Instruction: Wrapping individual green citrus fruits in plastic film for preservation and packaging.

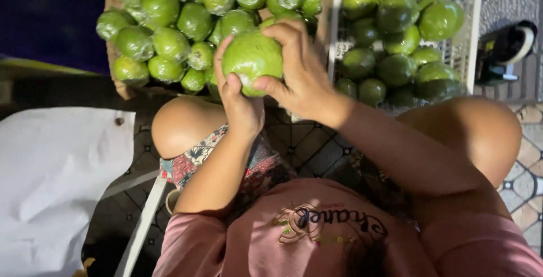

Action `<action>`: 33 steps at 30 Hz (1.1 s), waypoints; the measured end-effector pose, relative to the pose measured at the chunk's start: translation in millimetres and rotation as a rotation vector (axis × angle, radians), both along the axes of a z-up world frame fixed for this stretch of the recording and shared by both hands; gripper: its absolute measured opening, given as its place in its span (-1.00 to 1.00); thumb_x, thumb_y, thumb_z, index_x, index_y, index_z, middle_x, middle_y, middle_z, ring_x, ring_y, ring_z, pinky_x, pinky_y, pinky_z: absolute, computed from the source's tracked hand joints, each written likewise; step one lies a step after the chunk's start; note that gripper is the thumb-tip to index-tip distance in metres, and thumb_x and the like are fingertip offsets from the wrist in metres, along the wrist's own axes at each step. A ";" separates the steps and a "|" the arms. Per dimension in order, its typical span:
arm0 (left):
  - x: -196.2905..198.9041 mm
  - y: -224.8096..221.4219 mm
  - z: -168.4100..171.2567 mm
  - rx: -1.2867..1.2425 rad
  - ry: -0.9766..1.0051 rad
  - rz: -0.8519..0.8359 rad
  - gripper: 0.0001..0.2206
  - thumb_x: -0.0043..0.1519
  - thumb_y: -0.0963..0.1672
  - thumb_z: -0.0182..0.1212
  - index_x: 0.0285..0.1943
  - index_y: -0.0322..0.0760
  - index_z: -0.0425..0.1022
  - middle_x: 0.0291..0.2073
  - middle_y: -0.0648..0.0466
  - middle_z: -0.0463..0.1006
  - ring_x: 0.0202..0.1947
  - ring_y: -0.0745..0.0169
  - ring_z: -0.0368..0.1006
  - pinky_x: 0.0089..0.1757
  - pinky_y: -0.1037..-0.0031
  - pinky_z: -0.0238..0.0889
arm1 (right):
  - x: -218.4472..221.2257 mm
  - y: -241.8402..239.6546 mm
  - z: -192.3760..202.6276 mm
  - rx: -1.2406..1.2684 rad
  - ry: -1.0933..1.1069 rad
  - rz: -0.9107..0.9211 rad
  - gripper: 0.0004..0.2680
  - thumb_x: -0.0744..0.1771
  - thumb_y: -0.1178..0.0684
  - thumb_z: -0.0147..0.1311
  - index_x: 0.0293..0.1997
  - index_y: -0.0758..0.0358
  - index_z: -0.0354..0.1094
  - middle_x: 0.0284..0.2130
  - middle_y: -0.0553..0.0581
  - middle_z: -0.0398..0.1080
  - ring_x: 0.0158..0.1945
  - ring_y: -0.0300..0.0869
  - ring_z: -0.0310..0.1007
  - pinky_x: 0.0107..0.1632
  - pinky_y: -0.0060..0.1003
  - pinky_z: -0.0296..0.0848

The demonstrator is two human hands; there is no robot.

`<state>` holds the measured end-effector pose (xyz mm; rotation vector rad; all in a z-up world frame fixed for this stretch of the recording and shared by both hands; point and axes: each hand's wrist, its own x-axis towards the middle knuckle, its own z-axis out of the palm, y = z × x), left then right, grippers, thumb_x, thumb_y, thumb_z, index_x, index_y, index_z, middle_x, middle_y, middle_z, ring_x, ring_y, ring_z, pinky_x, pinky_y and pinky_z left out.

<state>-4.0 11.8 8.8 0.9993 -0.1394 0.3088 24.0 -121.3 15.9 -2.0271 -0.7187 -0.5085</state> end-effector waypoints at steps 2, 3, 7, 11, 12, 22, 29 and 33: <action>-0.6 0.4 -19.2 -0.067 0.086 -0.037 -0.40 0.25 0.12 0.33 0.34 -0.22 0.29 0.13 -0.19 0.42 0.07 -0.01 0.44 0.06 0.26 0.39 | -12.5 2.9 -10.4 0.112 0.097 0.048 -0.51 0.45 -0.42 -0.41 0.37 0.19 -0.04 0.23 0.35 0.05 0.32 0.18 0.23 0.36 0.11 0.34; -2.7 0.5 -29.3 -0.134 0.164 -0.052 -0.49 0.31 0.09 0.24 0.32 -0.19 0.30 0.12 -0.17 0.41 0.05 -0.01 0.45 0.02 0.29 0.41 | -19.5 4.6 -15.8 0.224 0.185 0.117 -0.53 0.49 -0.37 -0.49 0.47 0.13 -0.01 0.34 0.32 -0.01 0.42 0.19 0.20 0.44 0.14 0.33; -8.1 -8.7 -26.9 0.083 0.146 -0.048 -0.54 0.38 0.11 0.11 0.30 -0.18 0.29 0.10 -0.08 0.35 0.00 0.12 0.40 -0.02 0.40 0.37 | -23.5 0.0 -37.1 0.325 0.271 0.110 -0.57 0.50 -0.32 -0.38 0.48 0.10 0.01 0.35 0.32 0.03 0.47 0.14 0.13 0.49 0.13 0.27; -8.5 -15.8 -29.8 0.414 0.201 -0.138 -0.41 0.39 0.21 -0.19 0.40 -0.18 0.08 0.21 -0.13 0.30 0.08 0.02 0.41 0.05 0.27 0.48 | -16.6 -25.0 -35.3 0.337 0.389 0.099 -0.53 0.36 0.00 0.26 0.36 0.00 -0.02 0.23 0.21 0.23 0.18 0.06 0.41 0.16 -0.08 0.57; -6.2 -15.2 -32.3 0.549 0.188 -0.209 -0.41 0.42 0.23 -0.34 0.43 -0.13 0.00 0.26 -0.13 0.29 0.14 -0.05 0.43 0.13 0.17 0.54 | -12.6 -34.9 -31.2 0.405 0.541 0.172 -0.56 0.36 0.05 0.26 0.29 -0.10 0.00 0.16 0.21 0.29 -0.01 0.08 0.61 -0.13 -0.21 0.82; 32.8 36.7 -3.3 0.425 0.369 -0.144 -0.23 0.22 0.22 0.14 0.51 -0.09 -0.02 0.53 -0.27 -0.03 0.40 -0.21 0.30 0.04 0.23 0.68 | 59.4 -186.4 -135.1 -0.282 0.393 -0.214 -0.71 0.24 0.25 0.26 0.04 0.33 0.32 -0.29 0.21 0.28 -0.32 -0.10 0.26 -0.53 -0.20 0.07; 37.7 63.1 -1.0 0.308 0.254 0.014 -0.74 0.35 -0.01 0.16 0.18 0.01 0.36 0.12 0.15 0.44 0.12 0.15 0.50 -0.17 0.34 0.56 | 38.0 -112.2 -49.3 -0.798 1.222 -0.413 -0.50 0.32 0.10 0.18 0.41 0.28 0.02 0.15 0.52 0.18 0.14 0.41 0.27 0.14 0.27 0.42; 37.2 69.6 -11.7 0.262 0.236 0.035 -0.74 0.37 -0.02 0.22 0.21 0.03 0.42 0.10 0.14 0.47 0.04 0.23 0.49 -0.17 0.35 0.60 | 44.1 -142.1 -119.3 -1.015 1.339 -0.098 -0.56 0.27 0.09 0.31 0.30 0.20 0.32 0.14 0.36 0.36 0.20 0.23 0.29 0.19 0.25 0.40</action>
